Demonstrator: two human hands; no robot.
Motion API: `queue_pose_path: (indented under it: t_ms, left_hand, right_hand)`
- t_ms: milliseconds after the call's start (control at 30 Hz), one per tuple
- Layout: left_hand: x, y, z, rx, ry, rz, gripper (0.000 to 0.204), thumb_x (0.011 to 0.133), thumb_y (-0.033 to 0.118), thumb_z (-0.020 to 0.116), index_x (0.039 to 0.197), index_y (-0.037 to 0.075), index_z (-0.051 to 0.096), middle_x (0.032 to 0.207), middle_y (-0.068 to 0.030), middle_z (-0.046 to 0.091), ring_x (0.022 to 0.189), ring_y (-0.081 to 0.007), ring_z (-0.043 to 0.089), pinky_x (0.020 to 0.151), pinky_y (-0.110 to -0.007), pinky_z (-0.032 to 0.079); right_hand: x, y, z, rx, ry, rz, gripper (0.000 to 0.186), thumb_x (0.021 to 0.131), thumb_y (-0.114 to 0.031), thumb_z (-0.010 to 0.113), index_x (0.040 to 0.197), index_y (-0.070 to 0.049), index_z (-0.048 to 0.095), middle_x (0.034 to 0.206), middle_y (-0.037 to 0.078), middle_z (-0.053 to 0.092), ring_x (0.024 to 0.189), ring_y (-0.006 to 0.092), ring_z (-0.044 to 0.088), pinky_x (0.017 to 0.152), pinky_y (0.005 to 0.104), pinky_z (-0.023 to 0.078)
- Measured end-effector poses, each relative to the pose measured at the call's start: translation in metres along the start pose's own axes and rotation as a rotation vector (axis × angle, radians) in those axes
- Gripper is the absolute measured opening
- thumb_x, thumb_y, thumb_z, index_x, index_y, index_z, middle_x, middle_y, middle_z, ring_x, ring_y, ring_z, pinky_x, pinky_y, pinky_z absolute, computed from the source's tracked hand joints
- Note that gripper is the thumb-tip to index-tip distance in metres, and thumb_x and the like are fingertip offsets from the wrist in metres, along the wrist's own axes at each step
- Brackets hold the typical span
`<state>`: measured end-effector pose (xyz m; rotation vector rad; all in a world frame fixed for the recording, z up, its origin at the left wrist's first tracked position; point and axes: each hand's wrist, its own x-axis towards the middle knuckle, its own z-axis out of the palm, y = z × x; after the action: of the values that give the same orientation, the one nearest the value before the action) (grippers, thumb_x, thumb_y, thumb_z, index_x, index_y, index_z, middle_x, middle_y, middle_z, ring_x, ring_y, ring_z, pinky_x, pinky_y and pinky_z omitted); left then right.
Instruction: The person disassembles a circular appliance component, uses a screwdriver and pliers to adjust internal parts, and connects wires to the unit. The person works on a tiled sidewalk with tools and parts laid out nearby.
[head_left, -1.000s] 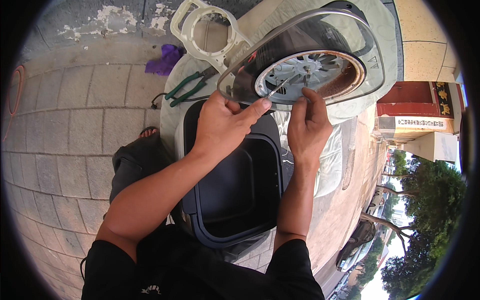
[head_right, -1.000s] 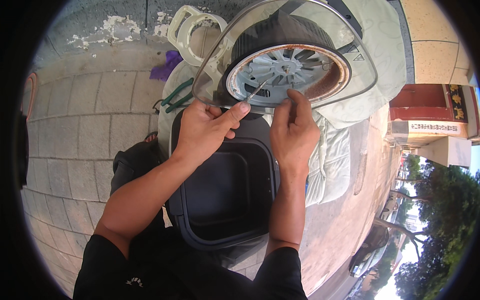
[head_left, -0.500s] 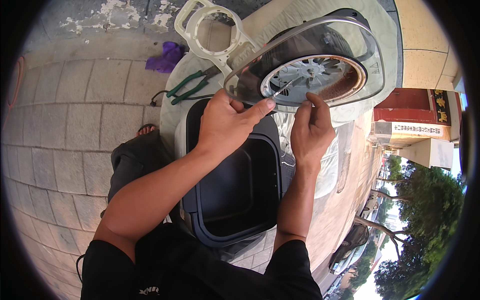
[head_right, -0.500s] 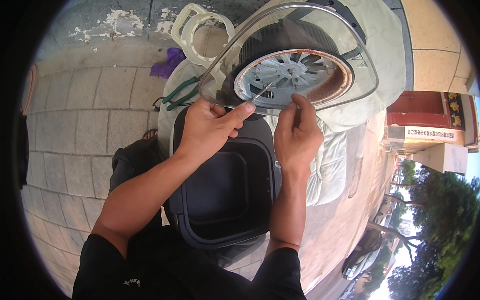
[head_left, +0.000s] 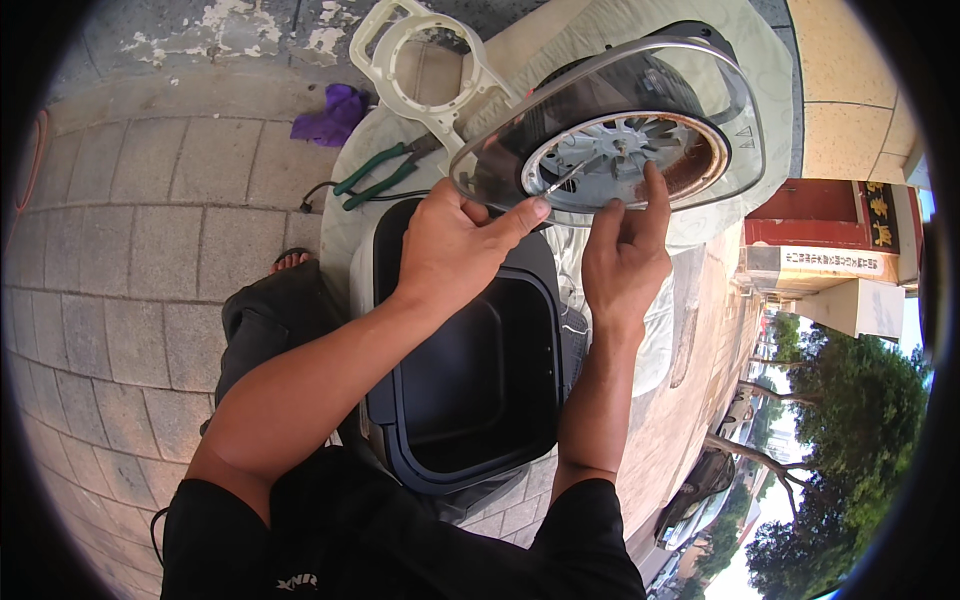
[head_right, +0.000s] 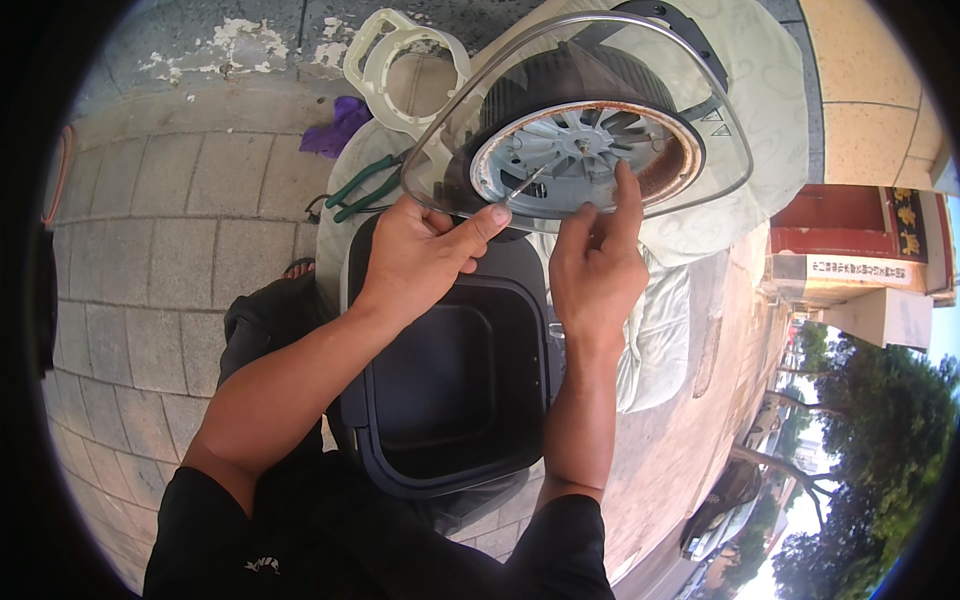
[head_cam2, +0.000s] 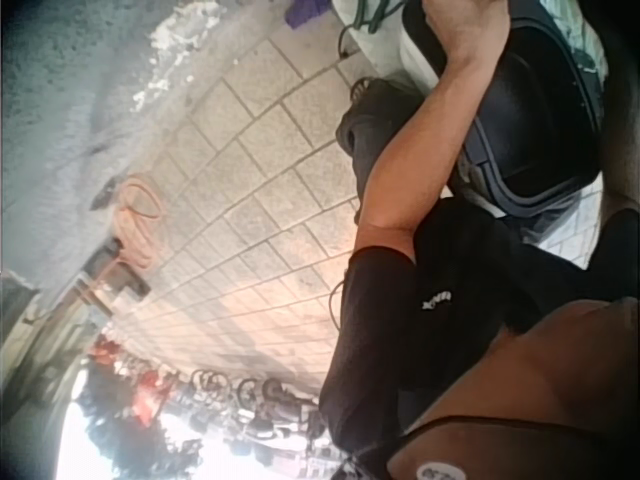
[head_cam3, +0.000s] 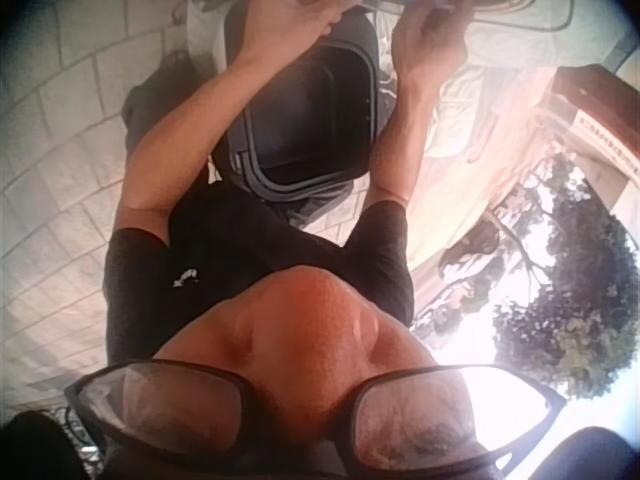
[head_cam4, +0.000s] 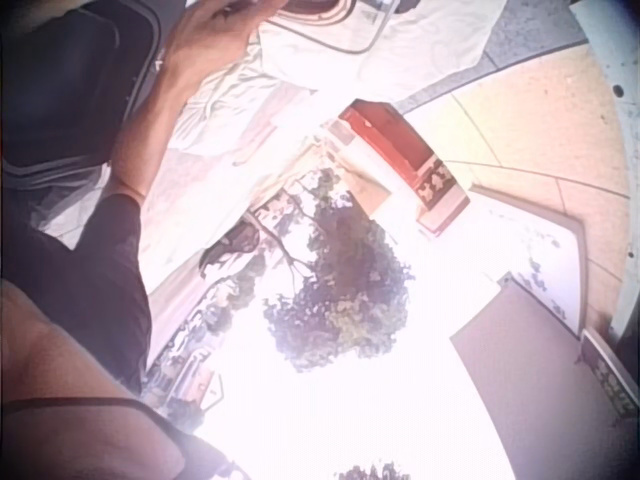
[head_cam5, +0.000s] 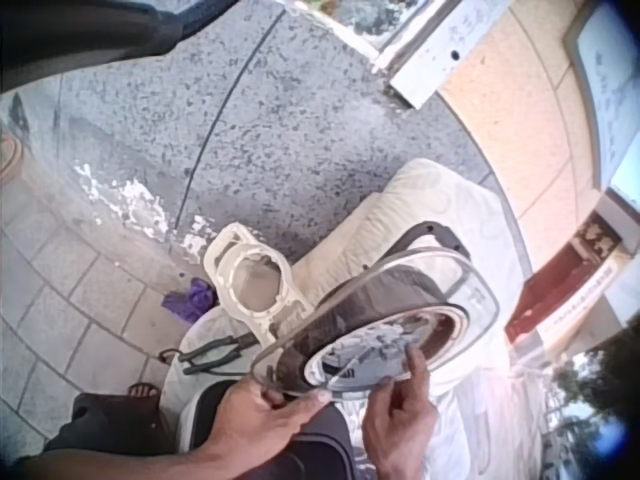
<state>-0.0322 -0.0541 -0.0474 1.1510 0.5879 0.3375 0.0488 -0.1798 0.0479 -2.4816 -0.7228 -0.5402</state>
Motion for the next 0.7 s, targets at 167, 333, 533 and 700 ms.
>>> queue_pose_path:
  t_ms: [167, 333, 533, 700]
  left_hand:
    - [0.003, -0.006, -0.001, 0.047, 0.024, 0.005, 0.05, 0.089, 0.042, 0.093, 0.098, 0.0, 0.066, 0.074, -0.0011, 0.066, 0.064, -0.0096, 0.068, 0.058, -0.027, 0.059]
    - [0.001, -0.006, 0.003, -0.045, 0.026, -0.031, 0.061, 0.079, 0.051, 0.098, 0.088, 0.0, 0.065, 0.07, -0.0037, 0.068, 0.064, -0.0118, 0.065, 0.064, -0.031, 0.054]
    - [0.002, -0.007, 0.002, -0.063, 0.025, -0.03, 0.06, 0.079, 0.051, 0.097, 0.087, 0.001, 0.064, 0.067, -0.0036, 0.069, 0.063, -0.0113, 0.066, 0.065, -0.03, 0.055]
    - [0.001, -0.005, 0.001, 0.016, 0.014, -0.02, 0.05, 0.09, 0.04, 0.093, 0.102, 0.0, 0.065, 0.076, -0.0019, 0.067, 0.065, -0.01, 0.069, 0.058, -0.027, 0.06]
  right_hand:
    - [0.002, 0.006, 0.002, -0.096, -0.018, -0.03, 0.042, 0.101, -0.01, 0.065, 0.143, -0.005, 0.065, 0.074, 0.014, 0.072, 0.064, 0.0253, 0.073, 0.064, 0.0367, 0.057]
    - [-0.004, 0.012, 0.0, -0.112, -0.073, -0.024, 0.028, 0.101, -0.01, 0.066, 0.126, -0.004, 0.075, 0.075, 0.016, 0.073, 0.065, 0.0284, 0.074, 0.065, 0.0379, 0.058]
    - [-0.004, 0.016, 0.004, -0.033, -0.024, -0.064, 0.032, 0.101, -0.008, 0.065, 0.132, -0.004, 0.072, 0.074, 0.013, 0.072, 0.063, 0.024, 0.073, 0.063, 0.0356, 0.056]
    - [0.0, -0.003, -0.003, -0.006, 0.037, -0.056, 0.049, 0.101, -0.006, 0.065, 0.15, -0.006, 0.058, 0.072, 0.011, 0.07, 0.062, 0.0225, 0.072, 0.062, 0.035, 0.056]
